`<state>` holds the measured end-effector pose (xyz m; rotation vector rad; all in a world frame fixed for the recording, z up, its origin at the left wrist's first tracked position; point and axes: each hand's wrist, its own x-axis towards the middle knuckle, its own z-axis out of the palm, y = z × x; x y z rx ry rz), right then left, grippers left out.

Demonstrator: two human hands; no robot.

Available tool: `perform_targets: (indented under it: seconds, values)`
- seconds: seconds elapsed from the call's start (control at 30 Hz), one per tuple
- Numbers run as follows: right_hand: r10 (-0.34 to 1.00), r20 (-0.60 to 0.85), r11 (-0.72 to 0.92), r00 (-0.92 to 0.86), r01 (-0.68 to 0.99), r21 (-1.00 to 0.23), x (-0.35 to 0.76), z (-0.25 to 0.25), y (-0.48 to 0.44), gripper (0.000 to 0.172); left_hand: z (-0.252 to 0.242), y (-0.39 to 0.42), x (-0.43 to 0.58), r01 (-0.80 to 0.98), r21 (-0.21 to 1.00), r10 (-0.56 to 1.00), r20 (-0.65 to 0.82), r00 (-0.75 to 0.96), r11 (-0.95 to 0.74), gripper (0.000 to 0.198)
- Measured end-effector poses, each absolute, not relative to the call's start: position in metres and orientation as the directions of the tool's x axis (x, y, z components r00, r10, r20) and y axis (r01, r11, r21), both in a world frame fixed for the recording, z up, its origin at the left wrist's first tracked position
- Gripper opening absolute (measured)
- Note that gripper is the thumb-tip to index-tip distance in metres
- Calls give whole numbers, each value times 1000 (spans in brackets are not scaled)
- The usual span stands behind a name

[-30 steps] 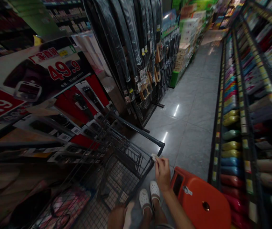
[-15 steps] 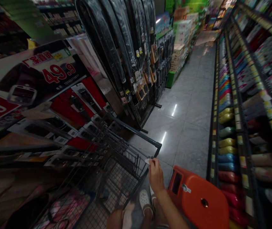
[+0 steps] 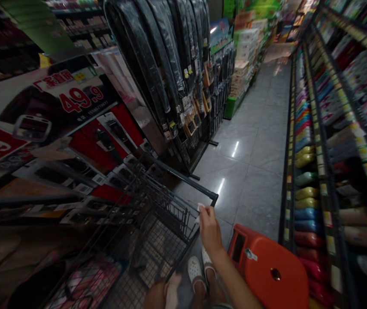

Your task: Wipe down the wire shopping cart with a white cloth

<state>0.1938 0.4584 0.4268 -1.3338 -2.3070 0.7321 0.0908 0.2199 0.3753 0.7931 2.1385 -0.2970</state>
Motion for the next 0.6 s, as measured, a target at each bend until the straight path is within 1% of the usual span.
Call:
perform_targets:
  seconds: [0.1, 0.2, 0.27, 0.47, 0.6]
  values:
    - [874, -64, 376, -481, 754, -540, 176, 427, 469, 34, 376, 220, 91, 618, 74, 441, -767, -466, 783, 40]
    - [862, -182, 345, -473, 810, -474, 164, 425, 467, 38, 376, 219, 93, 613, 95, 454, -761, -464, 784, 40]
    - [856, -236, 328, -460, 836, -440, 159, 426, 465, 40, 375, 219, 93, 608, 94, 452, -760, -468, 788, 40]
    - [849, -309, 300, -429, 872, -387, 150, 434, 476, 33, 372, 222, 93, 591, 90, 439, -759, -480, 802, 40]
    - [823, -351, 315, -446, 874, -371, 144, 438, 488, 26, 371, 227, 89, 587, 131, 459, -762, -456, 799, 42]
